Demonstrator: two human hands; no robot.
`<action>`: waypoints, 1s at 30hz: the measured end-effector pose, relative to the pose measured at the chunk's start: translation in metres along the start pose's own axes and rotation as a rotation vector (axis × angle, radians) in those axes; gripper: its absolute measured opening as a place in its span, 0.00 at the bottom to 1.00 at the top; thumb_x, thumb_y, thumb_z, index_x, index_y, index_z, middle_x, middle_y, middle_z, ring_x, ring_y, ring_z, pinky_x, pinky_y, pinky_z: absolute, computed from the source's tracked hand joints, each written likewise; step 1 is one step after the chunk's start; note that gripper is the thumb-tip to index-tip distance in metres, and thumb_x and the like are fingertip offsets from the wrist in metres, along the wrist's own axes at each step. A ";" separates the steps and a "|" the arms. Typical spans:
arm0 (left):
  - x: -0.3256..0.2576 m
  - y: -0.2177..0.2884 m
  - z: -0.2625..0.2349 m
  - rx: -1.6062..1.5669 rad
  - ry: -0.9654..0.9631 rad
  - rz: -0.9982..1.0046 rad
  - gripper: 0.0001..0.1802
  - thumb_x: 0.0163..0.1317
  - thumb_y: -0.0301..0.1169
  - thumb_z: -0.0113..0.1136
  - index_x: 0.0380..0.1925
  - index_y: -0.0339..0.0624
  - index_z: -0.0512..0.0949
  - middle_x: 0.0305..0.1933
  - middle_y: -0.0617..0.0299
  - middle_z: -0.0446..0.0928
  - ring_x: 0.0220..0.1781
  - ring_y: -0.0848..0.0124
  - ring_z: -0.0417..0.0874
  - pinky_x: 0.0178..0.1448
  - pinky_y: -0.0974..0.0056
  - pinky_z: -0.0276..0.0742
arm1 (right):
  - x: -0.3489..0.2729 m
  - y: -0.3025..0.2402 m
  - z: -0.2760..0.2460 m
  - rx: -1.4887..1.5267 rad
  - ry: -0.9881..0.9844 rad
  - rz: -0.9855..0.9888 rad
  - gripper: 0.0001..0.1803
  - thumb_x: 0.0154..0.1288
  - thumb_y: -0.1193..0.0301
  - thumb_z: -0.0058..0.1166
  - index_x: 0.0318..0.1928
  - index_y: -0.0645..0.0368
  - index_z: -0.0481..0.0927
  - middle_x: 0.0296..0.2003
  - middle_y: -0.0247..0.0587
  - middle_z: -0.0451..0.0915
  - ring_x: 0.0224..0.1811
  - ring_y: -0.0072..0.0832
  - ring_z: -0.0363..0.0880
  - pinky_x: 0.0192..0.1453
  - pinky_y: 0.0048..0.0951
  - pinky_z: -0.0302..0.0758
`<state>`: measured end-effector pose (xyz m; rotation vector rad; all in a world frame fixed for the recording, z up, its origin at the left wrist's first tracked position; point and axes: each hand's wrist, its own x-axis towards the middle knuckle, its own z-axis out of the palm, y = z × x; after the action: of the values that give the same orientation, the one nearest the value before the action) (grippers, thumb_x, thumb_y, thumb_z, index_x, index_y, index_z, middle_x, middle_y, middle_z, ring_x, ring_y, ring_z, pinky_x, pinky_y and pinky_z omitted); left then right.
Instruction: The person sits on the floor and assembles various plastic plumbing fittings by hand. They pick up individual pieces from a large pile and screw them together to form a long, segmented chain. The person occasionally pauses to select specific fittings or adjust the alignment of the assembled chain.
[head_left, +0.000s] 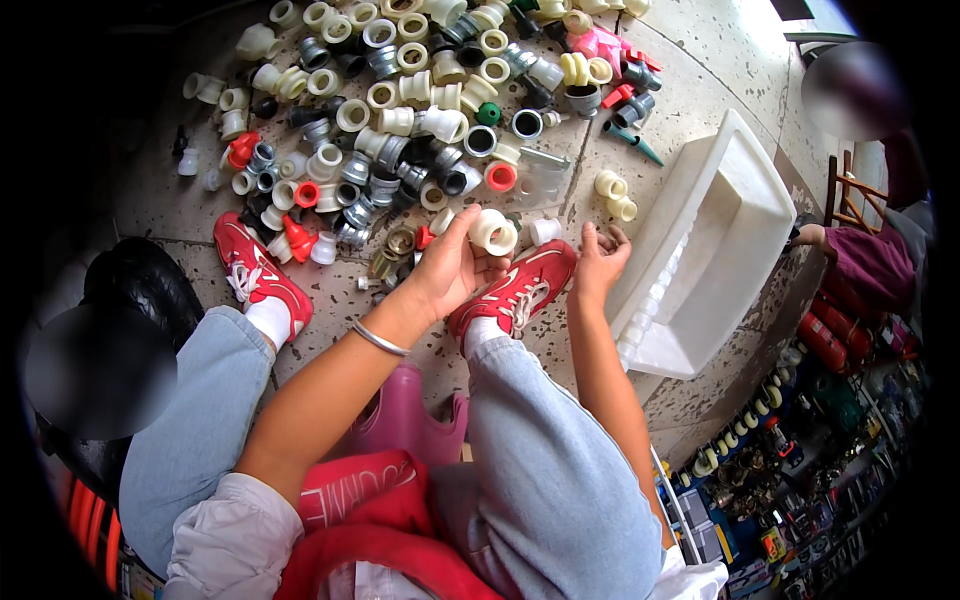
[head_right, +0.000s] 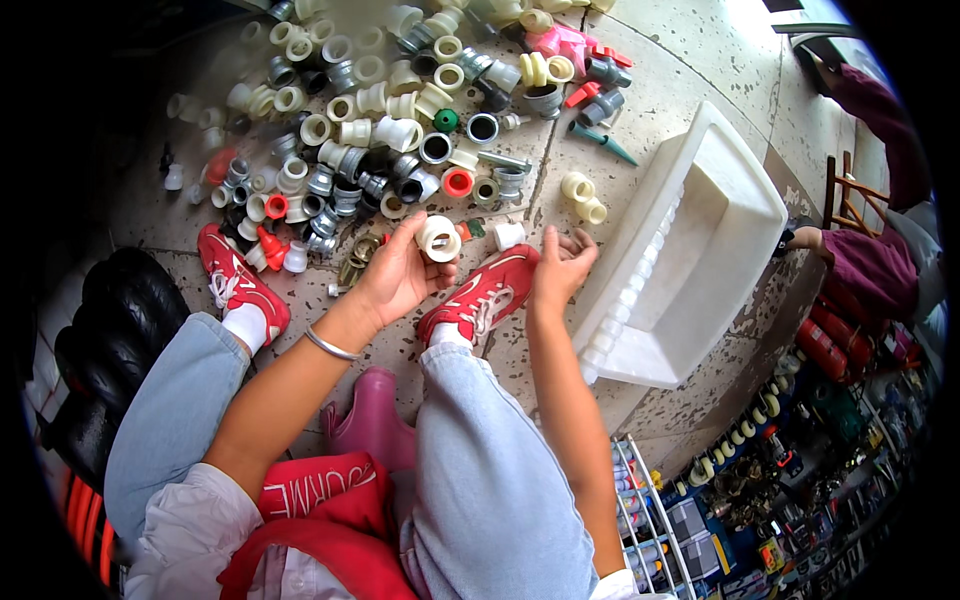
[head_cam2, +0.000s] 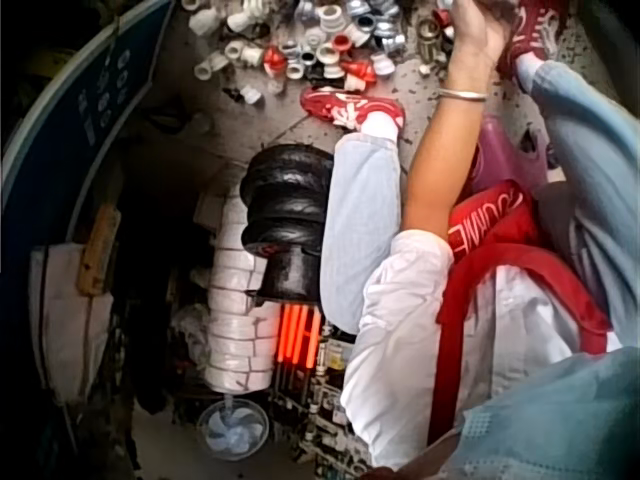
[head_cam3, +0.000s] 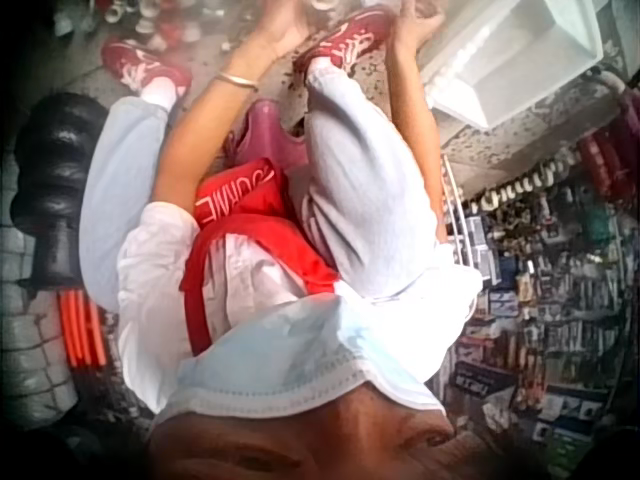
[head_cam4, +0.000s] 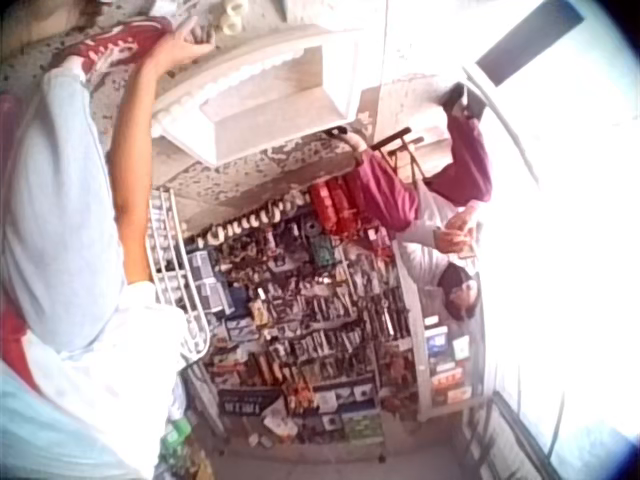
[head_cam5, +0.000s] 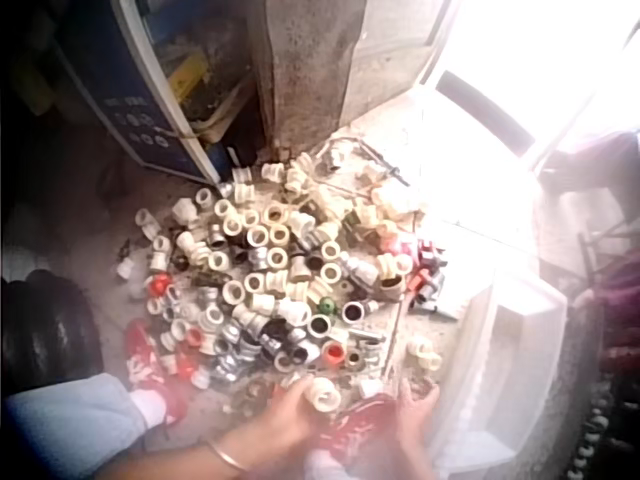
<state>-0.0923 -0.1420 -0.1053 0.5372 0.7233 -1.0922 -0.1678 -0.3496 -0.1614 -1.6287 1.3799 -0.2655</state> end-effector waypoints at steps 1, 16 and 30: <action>-0.001 0.000 -0.001 -0.011 -0.021 -0.004 0.31 0.73 0.55 0.40 0.52 0.38 0.75 0.34 0.60 0.79 0.34 0.71 0.81 0.43 0.65 0.79 | 0.012 0.001 0.002 -0.070 0.057 -0.045 0.25 0.60 0.69 0.65 0.55 0.64 0.72 0.33 0.36 0.75 0.35 0.24 0.75 0.42 0.27 0.74; -0.005 -0.004 0.011 -0.157 -0.017 0.020 0.24 0.69 0.53 0.53 0.48 0.44 0.76 0.39 0.58 0.81 0.38 0.69 0.82 0.46 0.62 0.81 | -0.061 -0.062 -0.013 -0.122 -0.412 -0.501 0.22 0.53 0.75 0.65 0.48 0.63 0.72 0.41 0.44 0.78 0.39 0.31 0.79 0.45 0.28 0.76; -0.019 -0.007 0.045 0.388 0.017 0.545 0.29 0.61 0.27 0.67 0.58 0.35 0.63 0.56 0.51 0.73 0.56 0.68 0.79 0.60 0.65 0.78 | -0.078 -0.099 -0.017 -0.370 -0.342 -0.874 0.29 0.45 0.82 0.64 0.52 0.58 0.74 0.33 0.42 0.75 0.28 0.32 0.75 0.32 0.31 0.75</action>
<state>-0.0924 -0.1647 -0.0618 1.0087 0.3407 -0.7113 -0.1416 -0.3001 -0.0469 -2.3924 0.4066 -0.2201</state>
